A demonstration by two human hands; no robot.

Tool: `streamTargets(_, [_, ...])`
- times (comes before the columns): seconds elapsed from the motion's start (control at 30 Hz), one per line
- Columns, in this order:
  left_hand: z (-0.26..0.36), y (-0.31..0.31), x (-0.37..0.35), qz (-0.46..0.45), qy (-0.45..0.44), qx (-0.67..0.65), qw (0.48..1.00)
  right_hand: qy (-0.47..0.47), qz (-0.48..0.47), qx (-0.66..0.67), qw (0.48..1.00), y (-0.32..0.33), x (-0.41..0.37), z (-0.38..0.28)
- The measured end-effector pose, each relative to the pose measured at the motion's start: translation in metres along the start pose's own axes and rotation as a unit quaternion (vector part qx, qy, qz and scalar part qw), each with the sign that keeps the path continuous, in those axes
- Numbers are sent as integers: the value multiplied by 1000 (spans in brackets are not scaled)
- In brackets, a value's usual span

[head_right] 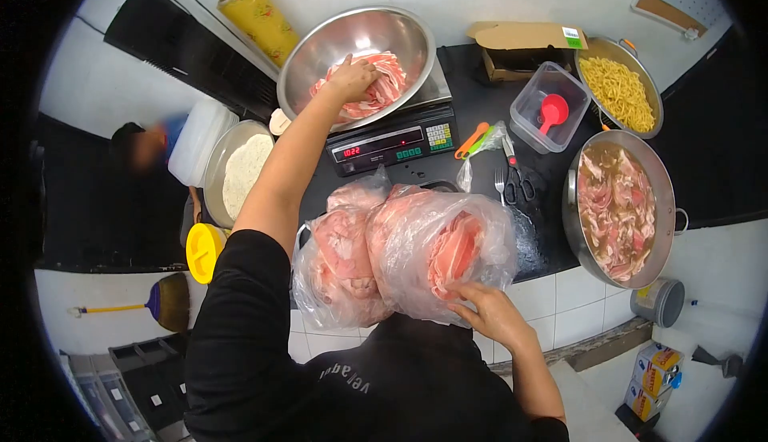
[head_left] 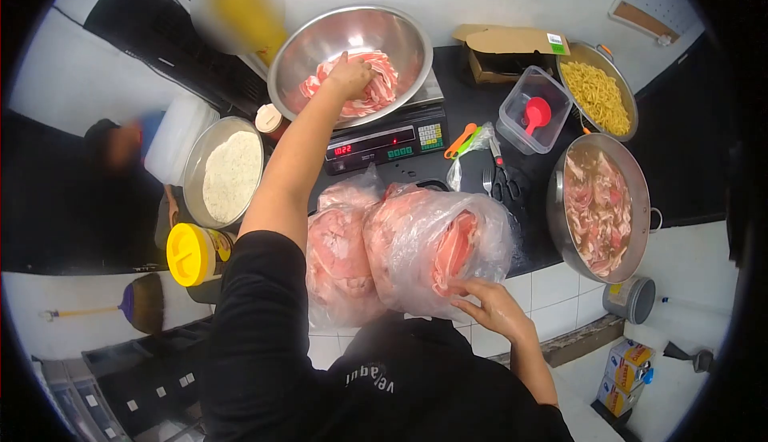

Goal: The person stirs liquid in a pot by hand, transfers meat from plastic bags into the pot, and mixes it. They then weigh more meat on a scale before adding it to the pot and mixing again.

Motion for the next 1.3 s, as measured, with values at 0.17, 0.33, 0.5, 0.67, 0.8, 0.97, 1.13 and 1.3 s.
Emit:
streamTargets(0.17, [17,8,8,-5,-44,81,996,-9,-2,-8,1000,-12,2,5])
streamTargets(0.33, [7,-1,4,48,-64,11,997,7,15,-6,1000,-10,3,5])
streamTargets(0.5, [20,-14,7,100,-149,12,984,-13,1,-12,1000,-10,5,5])
streamTargets(0.67, [2,-16,17,94,-67,-28,993,-31,-11,5,999,-10,7,2])
streamTargets(0.8, [-9,-24,11,145,-61,-152,976,-15,7,-9,1000,-12,6,8])
streamTargets(0.97, [20,-27,13,175,-118,-44,977,-30,-16,11,999,-16,14,-3])
streamTargets(1.13, [17,-25,31,90,-55,-45,993,-27,-11,4,1000,-16,12,-2])
streamTargets(1.3, [-29,3,9,246,137,-344,896,-39,20,32,998,-10,6,-3])
Point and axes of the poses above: each hand's wrist, its own x-axis towards the middle knuckle, its own y-axis out of the back of the hand, z = x × y, the point moved 5 cm from there along x, towards the middle knuckle, and after that the axes turned 1 degree about z, right-handed, at the moved point
